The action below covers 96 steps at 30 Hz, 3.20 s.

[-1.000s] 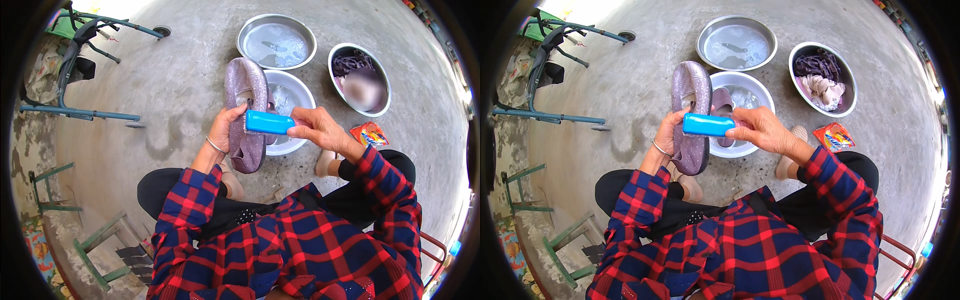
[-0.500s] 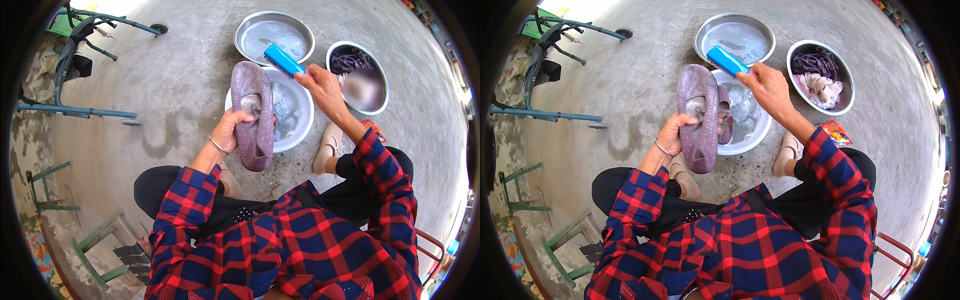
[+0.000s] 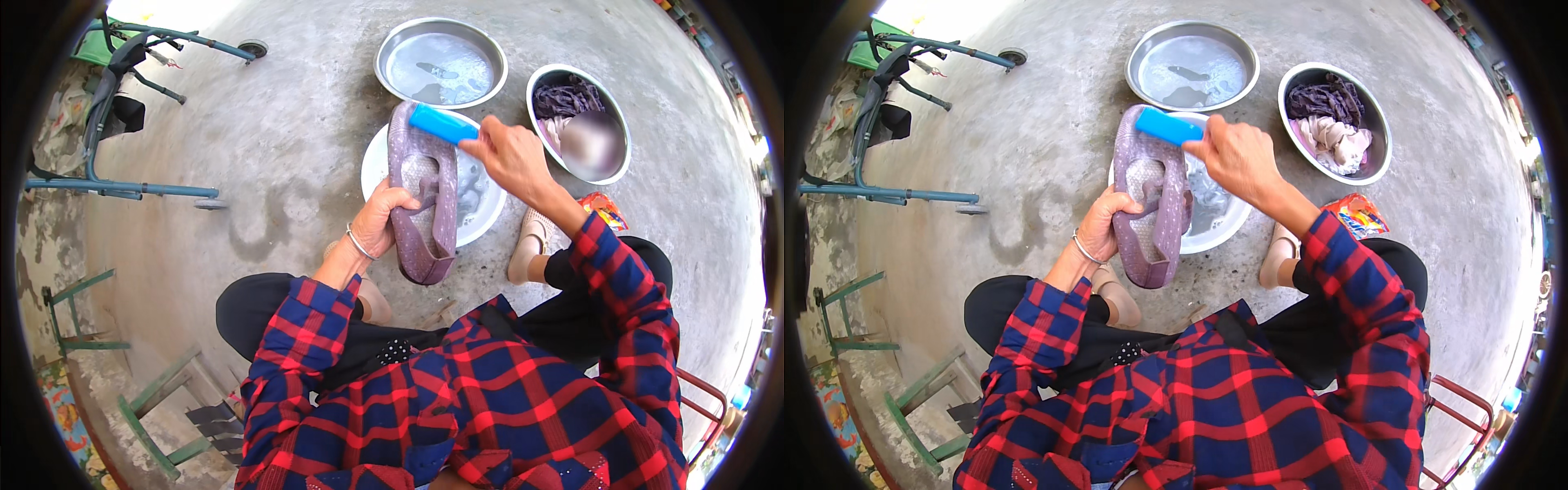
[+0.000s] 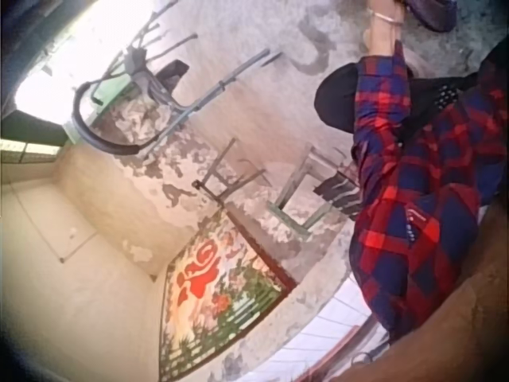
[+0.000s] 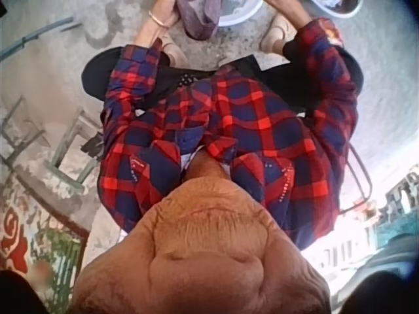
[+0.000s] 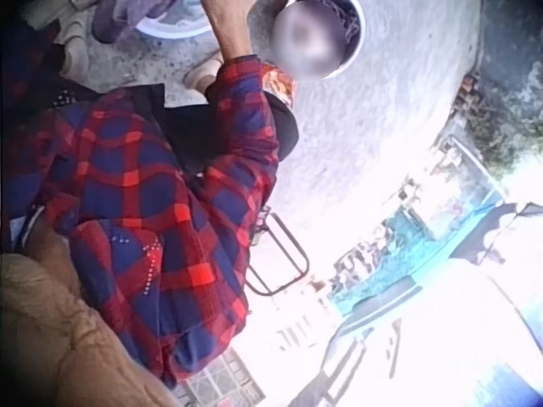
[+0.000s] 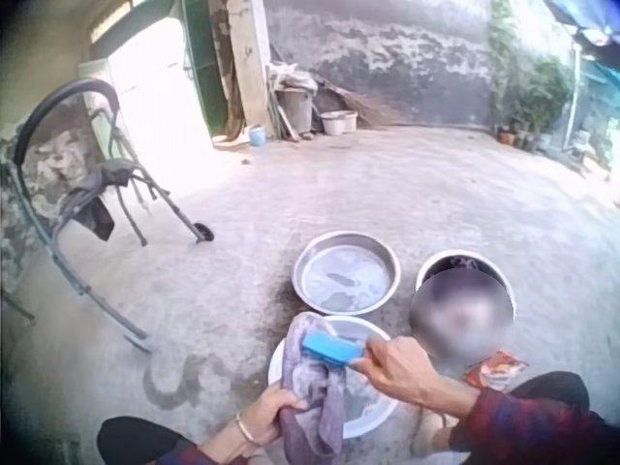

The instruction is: The person scrubs a purple shoe with a blue brush, focusing on the upper and sole. They rinse the shoe in a white basin of soapy water and inspect the sole before placing it into a metal bowl.

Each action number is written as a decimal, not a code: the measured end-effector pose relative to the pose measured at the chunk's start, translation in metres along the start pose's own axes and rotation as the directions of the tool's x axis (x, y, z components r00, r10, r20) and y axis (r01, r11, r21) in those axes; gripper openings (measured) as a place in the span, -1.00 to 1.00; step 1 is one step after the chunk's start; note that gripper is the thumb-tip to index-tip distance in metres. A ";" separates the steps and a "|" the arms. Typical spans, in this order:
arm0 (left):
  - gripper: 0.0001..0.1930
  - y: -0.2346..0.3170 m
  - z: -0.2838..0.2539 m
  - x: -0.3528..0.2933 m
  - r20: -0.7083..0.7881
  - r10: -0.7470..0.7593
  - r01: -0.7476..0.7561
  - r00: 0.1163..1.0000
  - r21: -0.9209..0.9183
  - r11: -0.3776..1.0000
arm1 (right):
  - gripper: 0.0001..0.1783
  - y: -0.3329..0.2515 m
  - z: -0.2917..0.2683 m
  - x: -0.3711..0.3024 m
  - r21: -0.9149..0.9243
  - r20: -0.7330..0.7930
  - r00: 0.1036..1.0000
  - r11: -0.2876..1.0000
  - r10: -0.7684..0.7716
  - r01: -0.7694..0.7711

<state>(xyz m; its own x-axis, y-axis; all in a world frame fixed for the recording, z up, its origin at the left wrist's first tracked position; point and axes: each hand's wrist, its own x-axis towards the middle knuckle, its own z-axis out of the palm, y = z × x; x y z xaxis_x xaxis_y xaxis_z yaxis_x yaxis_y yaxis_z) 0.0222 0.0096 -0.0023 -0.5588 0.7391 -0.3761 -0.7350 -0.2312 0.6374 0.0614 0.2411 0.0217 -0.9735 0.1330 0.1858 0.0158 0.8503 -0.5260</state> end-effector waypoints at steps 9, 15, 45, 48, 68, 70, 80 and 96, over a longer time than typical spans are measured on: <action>-0.48 -0.001 -0.012 -0.005 -0.002 -0.061 0.061 0.998 0.010 0.998 | -0.47 -0.018 0.006 -0.019 0.052 0.240 0.971 0.999 -0.014 0.001; -0.45 -0.013 -0.015 0.007 0.123 -0.130 0.142 0.984 -0.088 0.986 | -0.45 0.006 0.026 -0.012 0.062 0.129 0.989 0.994 0.077 -0.086; -0.53 -0.007 -0.016 0.008 -0.039 -0.064 0.065 0.997 0.026 0.998 | -0.46 -0.004 0.030 -0.016 -0.096 0.079 0.994 0.993 0.075 -0.067; -0.53 -0.006 -0.026 0.005 -0.105 0.009 0.000 0.994 0.080 0.997 | -0.46 -0.027 0.027 -0.042 0.037 0.249 0.969 0.999 -0.014 0.005; -0.43 0.007 -0.016 0.003 0.009 -0.021 0.021 1.000 0.010 1.000 | -0.52 0.002 0.015 -0.026 -0.023 0.217 0.973 0.996 -0.080 0.087; -0.44 0.003 -0.026 -0.002 -0.083 0.016 -0.011 0.996 0.066 0.998 | -0.50 -0.008 0.012 -0.042 0.114 0.309 0.936 0.984 -0.166 0.137; -0.41 0.004 -0.025 0.002 -0.037 -0.014 0.017 0.999 0.096 0.995 | -0.49 -0.004 0.019 -0.038 0.102 0.299 0.947 0.990 -0.120 0.093; -0.48 0.002 -0.013 -0.007 -0.021 -0.047 0.048 0.999 0.068 0.997 | -0.48 0.012 0.009 -0.005 -0.189 0.098 0.992 0.978 -0.075 0.093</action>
<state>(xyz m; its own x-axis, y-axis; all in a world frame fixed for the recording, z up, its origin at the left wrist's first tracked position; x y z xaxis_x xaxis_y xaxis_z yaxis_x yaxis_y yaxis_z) 0.0195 -0.0038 -0.0073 -0.5313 0.7360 -0.4195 -0.7333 -0.1516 0.6628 0.0643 0.2458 0.0073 -0.9896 0.0179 0.1426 -0.0321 0.9398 -0.3403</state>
